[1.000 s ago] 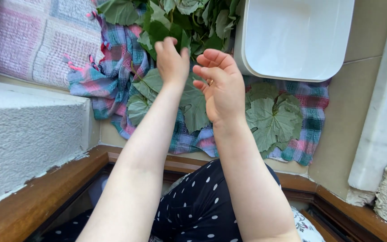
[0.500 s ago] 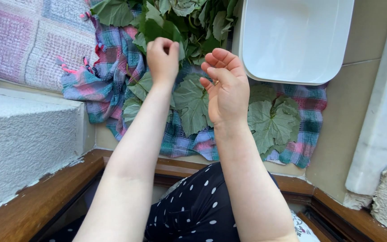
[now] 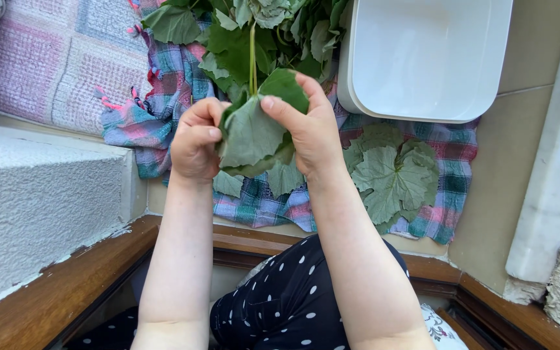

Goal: Sort and inspect grape leaves for cooking.

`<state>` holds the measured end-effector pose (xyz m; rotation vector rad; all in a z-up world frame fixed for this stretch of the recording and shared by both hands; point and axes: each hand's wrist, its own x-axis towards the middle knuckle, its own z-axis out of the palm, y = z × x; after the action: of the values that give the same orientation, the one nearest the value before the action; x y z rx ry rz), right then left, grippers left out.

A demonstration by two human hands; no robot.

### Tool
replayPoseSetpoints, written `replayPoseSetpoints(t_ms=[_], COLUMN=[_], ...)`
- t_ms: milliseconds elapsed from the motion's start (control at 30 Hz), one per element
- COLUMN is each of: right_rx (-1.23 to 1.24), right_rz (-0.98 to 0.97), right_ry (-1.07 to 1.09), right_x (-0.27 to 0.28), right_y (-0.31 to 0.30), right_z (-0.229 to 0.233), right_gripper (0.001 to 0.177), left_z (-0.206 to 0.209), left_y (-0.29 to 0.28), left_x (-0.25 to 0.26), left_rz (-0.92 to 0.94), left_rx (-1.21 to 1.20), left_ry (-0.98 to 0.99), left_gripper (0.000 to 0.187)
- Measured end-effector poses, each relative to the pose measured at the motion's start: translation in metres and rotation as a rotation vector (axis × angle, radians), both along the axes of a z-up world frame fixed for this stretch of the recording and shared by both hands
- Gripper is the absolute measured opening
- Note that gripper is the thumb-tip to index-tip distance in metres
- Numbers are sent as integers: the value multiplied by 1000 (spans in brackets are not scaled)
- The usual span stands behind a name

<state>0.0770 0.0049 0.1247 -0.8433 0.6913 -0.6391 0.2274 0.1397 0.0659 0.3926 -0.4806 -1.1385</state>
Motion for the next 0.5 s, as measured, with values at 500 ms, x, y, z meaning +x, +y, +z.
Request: replayPoseSetpoints(t_ms=[500], right_rx=[-1145], right_rz=[3], right_ry=[438], right_x=[10], right_y=[17], right_z=[61], right_gripper=[40], left_z=[58], left_y=[-6], left_x=[1], left_rz=[279], left_rx=[656], left_ry=[-1285], left_gripper=[21])
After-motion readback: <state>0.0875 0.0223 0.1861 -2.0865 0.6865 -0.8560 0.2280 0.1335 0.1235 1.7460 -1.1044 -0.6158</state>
